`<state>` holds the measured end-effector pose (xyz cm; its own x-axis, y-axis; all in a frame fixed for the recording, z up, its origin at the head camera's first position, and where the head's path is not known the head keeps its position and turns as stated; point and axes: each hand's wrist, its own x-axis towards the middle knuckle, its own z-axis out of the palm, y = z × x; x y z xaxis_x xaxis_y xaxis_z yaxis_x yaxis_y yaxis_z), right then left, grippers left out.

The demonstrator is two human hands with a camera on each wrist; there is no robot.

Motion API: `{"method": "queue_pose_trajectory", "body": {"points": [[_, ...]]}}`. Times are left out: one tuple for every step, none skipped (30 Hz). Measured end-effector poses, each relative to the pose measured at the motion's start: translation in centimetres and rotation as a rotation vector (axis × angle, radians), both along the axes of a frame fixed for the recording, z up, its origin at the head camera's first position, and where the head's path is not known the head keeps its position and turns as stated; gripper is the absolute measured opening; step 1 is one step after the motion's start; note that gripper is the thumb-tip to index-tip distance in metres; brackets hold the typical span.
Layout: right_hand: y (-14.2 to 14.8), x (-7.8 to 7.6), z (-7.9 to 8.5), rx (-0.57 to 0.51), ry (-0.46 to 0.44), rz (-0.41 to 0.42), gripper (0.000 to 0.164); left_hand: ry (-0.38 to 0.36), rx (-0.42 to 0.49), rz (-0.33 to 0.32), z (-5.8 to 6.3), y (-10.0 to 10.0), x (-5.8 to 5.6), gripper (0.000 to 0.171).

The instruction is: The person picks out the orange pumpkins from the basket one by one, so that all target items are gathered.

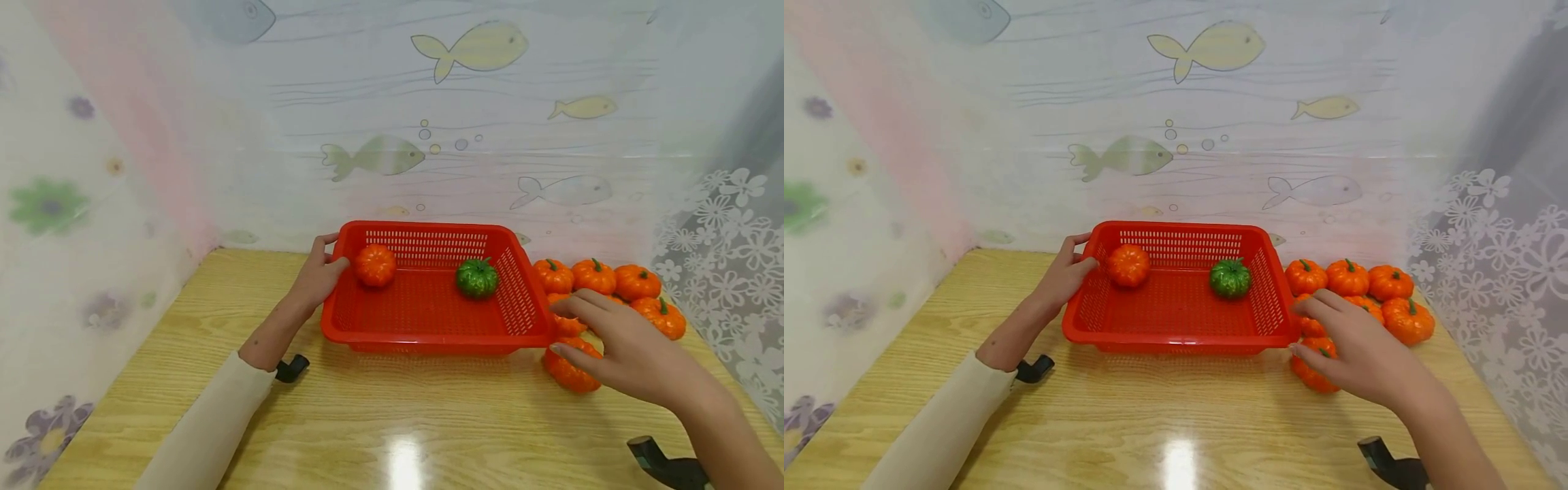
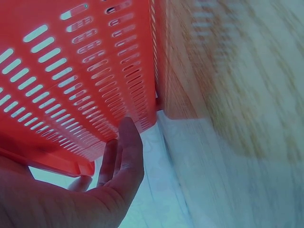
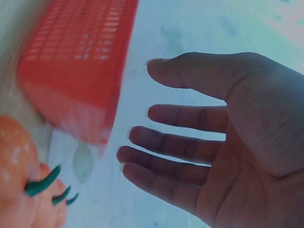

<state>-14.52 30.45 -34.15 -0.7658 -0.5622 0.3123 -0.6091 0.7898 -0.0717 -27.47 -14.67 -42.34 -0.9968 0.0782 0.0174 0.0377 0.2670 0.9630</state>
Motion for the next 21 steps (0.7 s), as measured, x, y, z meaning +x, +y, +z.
{"method": "queue_pose_trajectory", "body": {"points": [[-0.3,0.0,0.1,-0.006,-0.003,0.001,0.05,0.001,0.0,0.001,0.0,0.0,0.0,0.066],[-0.6,0.0,0.3,-0.012,-0.009,0.001,0.05,0.0,-0.003,0.002,0.0,0.0,0.0,0.066],[-0.9,0.0,0.4,-0.017,-0.01,0.003,0.049,0.0,-0.004,0.003,0.0,-0.1,0.0,0.065],[-1.2,0.0,0.5,-0.023,-0.011,0.007,0.049,0.0,-0.006,0.003,0.0,-0.1,0.0,0.065],[-1.5,-0.1,0.5,-0.029,-0.011,0.015,0.049,0.0,-0.007,0.003,0.0,-0.1,-0.1,0.065],[-1.7,-0.1,0.6,-0.033,-0.008,0.024,0.049,-0.001,-0.008,0.005,0.1,-0.1,-0.1,0.066],[-2.0,-0.2,0.7,-0.035,-0.006,0.031,0.05,-0.002,-0.008,0.005,0.1,-0.1,-0.1,0.066],[-2.2,-0.2,0.9,-0.038,-0.004,0.038,0.049,-0.001,-0.007,0.006,0.1,-0.1,-0.1,0.066],[-2.5,-0.2,1.0,-0.044,-0.002,0.047,0.049,0.0,-0.003,0.006,0.0,0.0,-0.1,0.065],[-2.7,-0.3,1.2,-0.051,-0.004,0.053,0.049,0.0,-0.002,0.006,0.0,0.0,-0.1,0.065],[-2.9,-0.4,1.5,-0.055,-0.005,0.057,0.049,0.0,-0.001,0.004,0.0,0.0,-0.1,0.065],[-3.2,-0.4,1.8,-0.061,-0.011,0.058,0.048,-0.001,-0.001,0.003,0.0,0.1,-0.2,0.066],[-3.4,-0.5,2.0,-0.066,-0.012,0.063,0.047,-0.001,0.0,0.002,-0.1,0.1,-0.2,0.066],[-3.8,-0.7,2.3,-0.07,-0.016,0.067,0.047,-0.002,0.001,0.001,-0.1,0.1,-0.2,0.066],[-4.1,-1.0,2.6,-0.073,-0.019,0.073,0.046,-0.004,0.0,0.001,-0.1,0.1,-0.3,0.066],[-4.4,-1.2,2.9,-0.075,-0.023,0.079,0.045,-0.007,-0.001,0.003,-0.1,0.1,-0.3,0.066],[-4.8,-1.6,3.3,-0.079,-0.029,0.088,0.045,-0.008,-0.002,0.005,-0.1,0.1,-0.3,0.067],[-5.3,-1.9,3.6,-0.08,-0.035,0.095,0.044,-0.01,-0.003,0.009,-0.1,0.1,-0.3,0.067],[-5.7,-2.3,3.9,-0.082,-0.038,0.104,0.043,-0.01,-0.002,0.013,-0.1,0.1,-0.3,0.066],[-6.2,-2.7,4.1,-0.089,-0.05,0.106,0.042,-0.01,-0.002,0.014,-0.1,0.1,-0.3,0.066],[-6.7,-3.1,4.4,-0.097,-0.067,0.106,0.041,-0.01,0.0,0.014,0.0,0.1,-0.3,0.066]]}}
